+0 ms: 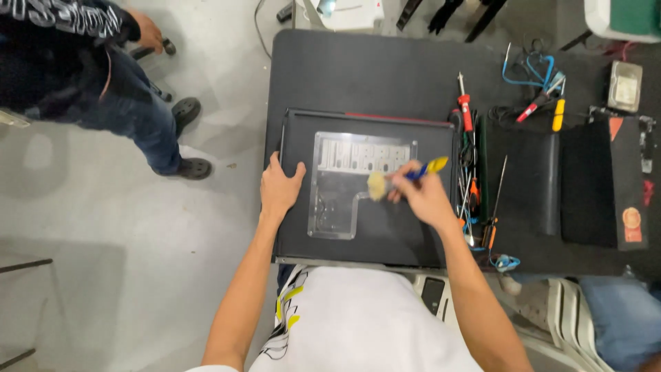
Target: Cleaning a computer case side panel using a brush and cleaning tools at a repair bench.
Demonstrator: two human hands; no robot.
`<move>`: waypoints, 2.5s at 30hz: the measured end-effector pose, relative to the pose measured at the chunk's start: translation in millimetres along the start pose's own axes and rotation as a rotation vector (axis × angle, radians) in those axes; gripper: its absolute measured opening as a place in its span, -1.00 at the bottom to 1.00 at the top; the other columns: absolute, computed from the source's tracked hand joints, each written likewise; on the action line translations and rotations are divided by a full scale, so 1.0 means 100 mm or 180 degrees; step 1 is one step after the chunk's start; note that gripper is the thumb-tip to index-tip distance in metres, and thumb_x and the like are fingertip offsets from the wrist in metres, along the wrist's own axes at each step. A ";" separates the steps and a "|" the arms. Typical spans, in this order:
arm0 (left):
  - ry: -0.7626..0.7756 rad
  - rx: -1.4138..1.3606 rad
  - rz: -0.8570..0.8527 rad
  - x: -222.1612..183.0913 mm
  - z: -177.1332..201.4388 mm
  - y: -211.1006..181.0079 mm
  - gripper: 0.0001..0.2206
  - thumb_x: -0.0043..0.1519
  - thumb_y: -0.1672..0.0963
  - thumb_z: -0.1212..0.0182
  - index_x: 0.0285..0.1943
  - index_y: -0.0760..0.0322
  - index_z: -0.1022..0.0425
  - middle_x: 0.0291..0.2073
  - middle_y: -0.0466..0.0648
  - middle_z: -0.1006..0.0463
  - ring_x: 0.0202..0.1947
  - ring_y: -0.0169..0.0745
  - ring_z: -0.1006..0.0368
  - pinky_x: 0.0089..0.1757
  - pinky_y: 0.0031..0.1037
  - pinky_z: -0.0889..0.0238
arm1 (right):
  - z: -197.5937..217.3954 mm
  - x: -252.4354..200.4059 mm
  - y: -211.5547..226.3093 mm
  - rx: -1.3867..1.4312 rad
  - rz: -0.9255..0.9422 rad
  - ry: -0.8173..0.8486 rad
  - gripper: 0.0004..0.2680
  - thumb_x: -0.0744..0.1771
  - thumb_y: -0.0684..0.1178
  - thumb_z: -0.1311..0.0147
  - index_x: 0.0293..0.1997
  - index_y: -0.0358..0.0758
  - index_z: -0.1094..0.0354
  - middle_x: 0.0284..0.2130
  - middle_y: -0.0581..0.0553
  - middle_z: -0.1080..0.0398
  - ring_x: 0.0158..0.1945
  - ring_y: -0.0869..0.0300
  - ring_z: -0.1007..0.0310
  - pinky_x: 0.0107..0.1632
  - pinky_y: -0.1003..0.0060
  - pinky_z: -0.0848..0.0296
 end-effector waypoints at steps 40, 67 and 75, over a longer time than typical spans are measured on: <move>-0.0019 -0.0157 0.0292 0.05 0.00 -0.01 -0.35 0.37 -0.11 -0.15 0.42 0.49 -0.25 0.20 0.33 -0.42 0.23 0.28 -0.40 0.05 -0.08 -0.46 | -0.10 0.24 -0.14 0.0542 0.0135 0.0454 -0.91 0.30 -0.17 -0.26 -0.39 -0.32 -0.47 -0.62 -0.19 -0.46 -0.64 0.16 -0.45 -0.52 0.35 -0.48; 0.0113 -0.0060 0.0323 0.04 0.04 -0.12 -0.35 0.36 -0.11 -0.11 0.43 0.48 -0.22 0.24 0.32 -0.38 0.26 0.30 -0.38 0.08 -0.06 -0.44 | 0.14 0.14 -0.10 0.0300 0.0073 0.0486 -0.94 0.35 -0.16 -0.15 -0.32 -0.26 -0.44 -0.71 -0.15 -0.49 -0.66 0.17 -0.49 -0.37 0.34 -0.50; 0.0040 -0.0050 0.0239 0.02 0.00 -0.10 -0.35 0.38 -0.11 -0.11 0.43 0.50 -0.21 0.23 0.36 -0.37 0.25 0.35 -0.37 0.07 -0.01 -0.43 | 0.10 0.13 -0.05 0.0151 0.0392 0.0345 -0.96 0.31 -0.22 -0.22 -0.32 -0.27 -0.46 -0.51 -0.18 -0.48 -0.45 0.05 -0.51 -0.19 0.23 -0.51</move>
Point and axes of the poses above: each hand's wrist, its own x-axis towards the middle knuckle, its own z-axis out of the back of the hand, y = z × x, the point moved 2 cm from there along x, towards the middle knuckle
